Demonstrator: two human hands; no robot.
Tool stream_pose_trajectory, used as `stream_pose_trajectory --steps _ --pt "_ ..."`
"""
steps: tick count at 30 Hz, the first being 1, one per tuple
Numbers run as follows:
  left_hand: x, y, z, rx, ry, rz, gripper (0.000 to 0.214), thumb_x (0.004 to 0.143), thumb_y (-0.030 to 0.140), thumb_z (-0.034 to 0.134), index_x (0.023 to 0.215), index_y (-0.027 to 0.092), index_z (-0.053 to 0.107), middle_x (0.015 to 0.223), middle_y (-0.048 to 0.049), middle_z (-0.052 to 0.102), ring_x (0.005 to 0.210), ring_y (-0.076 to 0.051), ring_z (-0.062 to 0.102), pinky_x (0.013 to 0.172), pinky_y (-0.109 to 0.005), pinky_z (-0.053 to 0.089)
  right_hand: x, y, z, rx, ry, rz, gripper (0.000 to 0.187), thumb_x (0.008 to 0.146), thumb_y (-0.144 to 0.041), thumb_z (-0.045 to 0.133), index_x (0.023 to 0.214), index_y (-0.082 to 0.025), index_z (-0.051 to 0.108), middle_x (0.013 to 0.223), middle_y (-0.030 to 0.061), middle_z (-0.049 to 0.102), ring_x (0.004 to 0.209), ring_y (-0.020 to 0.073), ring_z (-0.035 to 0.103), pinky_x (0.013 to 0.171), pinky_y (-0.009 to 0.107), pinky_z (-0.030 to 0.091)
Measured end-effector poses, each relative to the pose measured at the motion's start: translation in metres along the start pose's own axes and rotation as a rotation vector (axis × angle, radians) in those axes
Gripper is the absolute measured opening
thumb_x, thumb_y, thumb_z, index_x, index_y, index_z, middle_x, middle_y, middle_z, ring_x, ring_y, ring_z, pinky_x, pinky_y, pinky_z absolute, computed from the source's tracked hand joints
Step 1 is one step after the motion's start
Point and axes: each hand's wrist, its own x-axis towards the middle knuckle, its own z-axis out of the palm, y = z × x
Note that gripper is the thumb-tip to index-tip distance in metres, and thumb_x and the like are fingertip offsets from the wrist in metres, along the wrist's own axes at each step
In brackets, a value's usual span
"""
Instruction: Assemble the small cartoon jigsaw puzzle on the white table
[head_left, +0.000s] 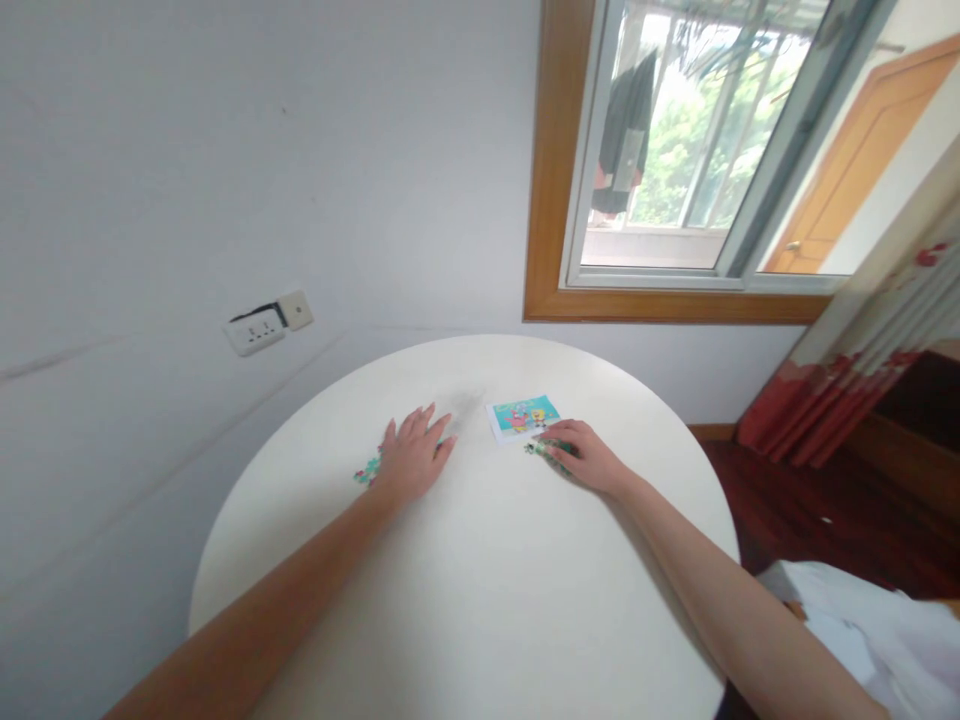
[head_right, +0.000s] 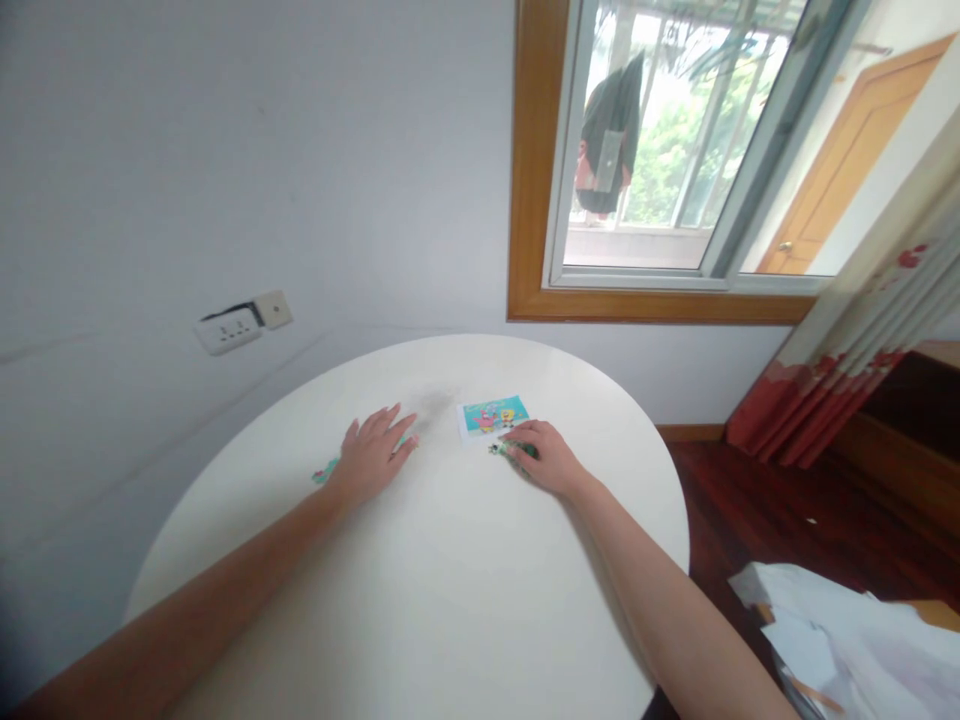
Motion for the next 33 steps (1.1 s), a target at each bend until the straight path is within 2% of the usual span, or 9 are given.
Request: stream_pose_trajectory --steps 3,8,14,17,21,25,28,30,33 --pt "-0.002 -0.001 0.000 -0.019 0.024 0.038 0.044 0.097 0.040 0.038 0.136 0.024 0.052 0.149 -0.0105 0.041 0.137 -0.030 0.035 0.112 -0.056 0.024 -0.002 -0.002 0.007 -0.057 -0.012 -0.037 0.035 0.089 -0.041 0.055 0.115 -0.022 0.068 0.118 0.0122 0.064 0.111 0.0241 0.059 0.099 0.040 0.046" --pt "-0.008 -0.009 0.001 -0.028 0.030 0.054 0.043 0.097 0.039 0.040 0.134 0.024 0.054 0.147 -0.0118 0.042 0.137 -0.031 0.036 0.111 -0.055 0.026 -0.006 -0.014 0.011 -0.116 -0.126 -0.066 0.042 0.092 -0.045 0.052 0.125 -0.021 0.062 0.131 0.0140 0.057 0.123 0.0254 0.053 0.106 0.042 0.042" --pt "-0.022 -0.014 -0.014 -0.094 0.120 0.153 0.040 0.097 0.039 0.039 0.130 0.026 0.057 0.145 -0.0108 0.045 0.135 -0.031 0.038 0.111 -0.056 0.028 -0.014 -0.036 0.006 -0.126 -0.265 -0.079 0.048 0.096 -0.043 0.044 0.137 -0.019 0.051 0.143 0.0142 0.048 0.137 0.0263 0.038 0.115 0.050 0.027" --pt "-0.033 -0.005 -0.025 -0.145 0.145 0.226 0.039 0.097 0.039 0.039 0.129 0.026 0.057 0.144 -0.0103 0.046 0.134 -0.029 0.039 0.112 -0.055 0.027 -0.023 -0.054 0.003 -0.088 -0.316 -0.115 0.051 0.096 -0.042 0.045 0.140 -0.016 0.047 0.145 0.0165 0.045 0.138 0.0259 0.037 0.117 0.050 0.024" --pt "-0.043 0.018 -0.037 -0.260 0.135 0.320 0.037 0.096 0.036 0.043 0.128 0.023 0.057 0.143 -0.0106 0.047 0.134 -0.028 0.038 0.114 -0.052 0.025 -0.037 -0.088 0.003 0.017 -0.378 -0.159 0.055 0.094 -0.043 0.049 0.140 -0.015 0.046 0.145 0.0178 0.045 0.139 0.0240 0.036 0.118 0.048 0.021" --pt "-0.049 0.039 -0.044 -0.379 0.088 0.398 0.035 0.097 0.031 0.042 0.128 0.023 0.056 0.143 -0.0102 0.045 0.135 -0.028 0.035 0.113 -0.053 0.028 -0.042 -0.115 0.002 0.167 -0.410 -0.141 0.043 0.094 -0.039 0.050 0.133 -0.021 0.054 0.138 0.0126 0.054 0.135 0.0212 0.042 0.118 0.048 0.019" --pt "-0.052 0.047 -0.045 -0.426 0.050 0.437 0.036 0.097 0.024 0.039 0.129 0.024 0.055 0.144 -0.0091 0.043 0.136 -0.026 0.034 0.114 -0.053 0.027 -0.039 -0.108 -0.003 0.217 -0.382 -0.145 0.034 0.094 -0.033 0.050 0.125 -0.026 0.060 0.133 0.0081 0.059 0.132 0.0203 0.046 0.117 0.049 0.022" --pt "-0.053 0.048 -0.042 -0.457 0.037 0.444 0.037 0.097 0.020 0.036 0.130 0.025 0.054 0.145 -0.0078 0.042 0.136 -0.025 0.034 0.115 -0.051 0.027 -0.034 -0.087 -0.009 0.170 -0.294 -0.108 0.032 0.094 -0.030 0.048 0.122 -0.025 0.063 0.130 0.0081 0.061 0.132 0.0216 0.046 0.116 0.050 0.026" --pt "-0.054 0.048 -0.034 -0.514 0.042 0.412 0.039 0.098 0.019 0.034 0.131 0.025 0.052 0.143 -0.0081 0.044 0.135 -0.023 0.036 0.115 -0.048 0.028 -0.031 -0.045 -0.018 0.002 -0.139 0.032 0.036 0.095 -0.028 0.042 0.121 -0.019 0.064 0.130 0.0143 0.060 0.128 0.0251 0.050 0.109 0.050 0.038"
